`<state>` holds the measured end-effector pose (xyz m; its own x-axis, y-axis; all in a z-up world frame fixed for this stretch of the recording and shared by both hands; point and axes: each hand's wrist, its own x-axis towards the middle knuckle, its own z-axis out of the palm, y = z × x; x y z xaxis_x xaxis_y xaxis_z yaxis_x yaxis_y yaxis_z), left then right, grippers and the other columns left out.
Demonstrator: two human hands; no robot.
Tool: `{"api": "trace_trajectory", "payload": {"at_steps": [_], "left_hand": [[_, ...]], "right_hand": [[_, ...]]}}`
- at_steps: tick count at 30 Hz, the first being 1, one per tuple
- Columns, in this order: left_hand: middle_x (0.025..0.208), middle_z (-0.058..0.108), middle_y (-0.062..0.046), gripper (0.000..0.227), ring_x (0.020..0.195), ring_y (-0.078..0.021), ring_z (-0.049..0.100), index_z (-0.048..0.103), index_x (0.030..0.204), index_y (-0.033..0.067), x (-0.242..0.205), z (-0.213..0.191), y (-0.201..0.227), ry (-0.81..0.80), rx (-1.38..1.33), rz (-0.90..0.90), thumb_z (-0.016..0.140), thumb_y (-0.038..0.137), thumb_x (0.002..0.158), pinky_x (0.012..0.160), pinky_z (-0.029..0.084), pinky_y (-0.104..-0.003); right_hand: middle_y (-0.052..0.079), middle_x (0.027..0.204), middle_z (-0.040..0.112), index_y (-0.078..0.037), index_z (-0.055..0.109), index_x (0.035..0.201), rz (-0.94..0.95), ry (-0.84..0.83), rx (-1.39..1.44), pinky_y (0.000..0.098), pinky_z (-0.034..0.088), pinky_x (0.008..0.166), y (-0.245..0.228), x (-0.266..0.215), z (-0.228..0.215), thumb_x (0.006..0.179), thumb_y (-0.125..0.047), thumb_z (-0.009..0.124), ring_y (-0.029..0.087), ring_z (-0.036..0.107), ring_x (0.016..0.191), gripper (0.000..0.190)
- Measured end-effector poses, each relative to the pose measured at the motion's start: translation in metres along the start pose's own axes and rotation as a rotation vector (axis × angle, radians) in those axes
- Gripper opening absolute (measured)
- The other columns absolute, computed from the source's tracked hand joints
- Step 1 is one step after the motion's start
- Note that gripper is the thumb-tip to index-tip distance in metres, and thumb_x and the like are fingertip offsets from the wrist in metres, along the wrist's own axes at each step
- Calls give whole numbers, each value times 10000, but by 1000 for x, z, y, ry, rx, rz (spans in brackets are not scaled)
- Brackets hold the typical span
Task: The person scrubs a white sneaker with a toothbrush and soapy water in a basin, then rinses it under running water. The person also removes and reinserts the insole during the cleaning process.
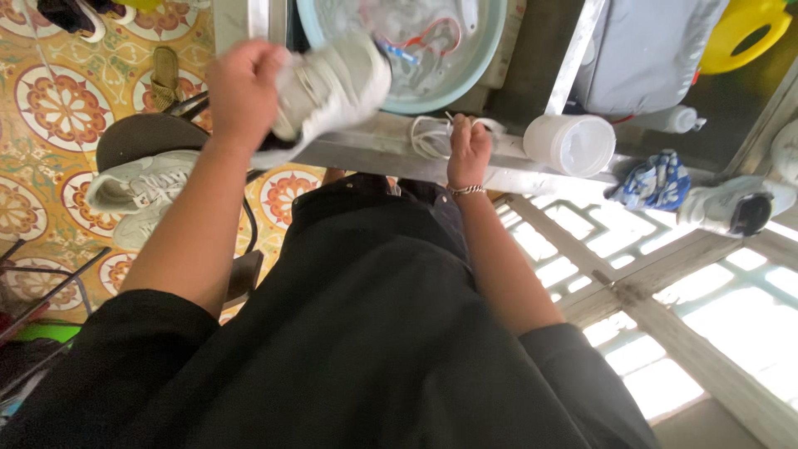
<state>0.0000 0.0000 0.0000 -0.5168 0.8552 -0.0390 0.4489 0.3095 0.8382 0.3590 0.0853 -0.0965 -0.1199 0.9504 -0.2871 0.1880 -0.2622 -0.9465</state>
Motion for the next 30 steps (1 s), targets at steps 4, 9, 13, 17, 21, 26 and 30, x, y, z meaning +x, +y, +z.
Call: {"api": "trace_trajectory", "payload": {"at_steps": [4, 9, 13, 17, 21, 26, 30], "left_hand": [[816, 714, -193, 151, 708, -354, 698, 763, 1009, 9, -22, 11, 27, -46, 118, -74, 736, 157, 994, 643, 524, -427], [1099, 725, -188, 220, 1007, -384, 689, 687, 1193, 4, -31, -2, 49, -25, 48, 58, 702, 105, 999, 851, 540, -424], [1220, 667, -205, 277, 1159, -409, 600, 663, 1254, 31, -46, -18, 62, -22, 226, 273, 696, 55, 980, 1015, 472, -455], [1078, 589, -232, 198, 1045, -411, 571, 631, 1113, 16, -67, -26, 67, 36, 312, 402, 706, 69, 937, 928, 469, -465], [864, 583, -122, 175, 850, -366, 600, 607, 892, 38, -83, -34, 56, -162, 337, 305, 742, 143, 929, 748, 470, -477], [843, 599, -99, 100, 790, -333, 621, 658, 918, 73, -88, -36, 52, -148, 470, 451, 697, 165, 919, 705, 485, -461], [844, 602, -102, 165, 776, -335, 632, 669, 956, 67, -87, -41, 58, -180, 490, 480, 686, 222, 903, 700, 482, -466]], "right_hand": [[-47, 702, 476, -97, 461, 790, 49, -26, 125, 254, 309, 552, -22, 21, 8, 1105, -259, 609, 49, 385, 634, 384], [-17, 717, 519, -79, 562, 836, -10, -152, 123, 253, 358, 607, -103, 49, 6, 1103, -308, 543, 68, 437, 656, 352], [40, 808, 577, -62, 573, 928, -3, -236, 343, 294, 421, 714, -167, 64, 7, 1109, -298, 521, 123, 515, 746, 301], [86, 838, 593, -46, 558, 978, -28, -259, 517, 325, 456, 770, -215, 72, 6, 1106, -286, 527, 175, 555, 786, 274], [101, 944, 641, -27, 588, 1035, -207, -285, 569, 349, 507, 862, -224, 92, 5, 1129, -280, 547, 199, 617, 895, 273], [215, 1141, 669, 61, 649, 1339, -378, -180, -164, 396, 508, 933, -145, 136, 39, 1035, -297, 693, 290, 641, 1057, 472], [231, 1247, 655, 5, 557, 1352, 79, -313, -790, 394, 521, 923, -84, 97, 18, 829, -285, 803, 321, 669, 1087, 647]]}}
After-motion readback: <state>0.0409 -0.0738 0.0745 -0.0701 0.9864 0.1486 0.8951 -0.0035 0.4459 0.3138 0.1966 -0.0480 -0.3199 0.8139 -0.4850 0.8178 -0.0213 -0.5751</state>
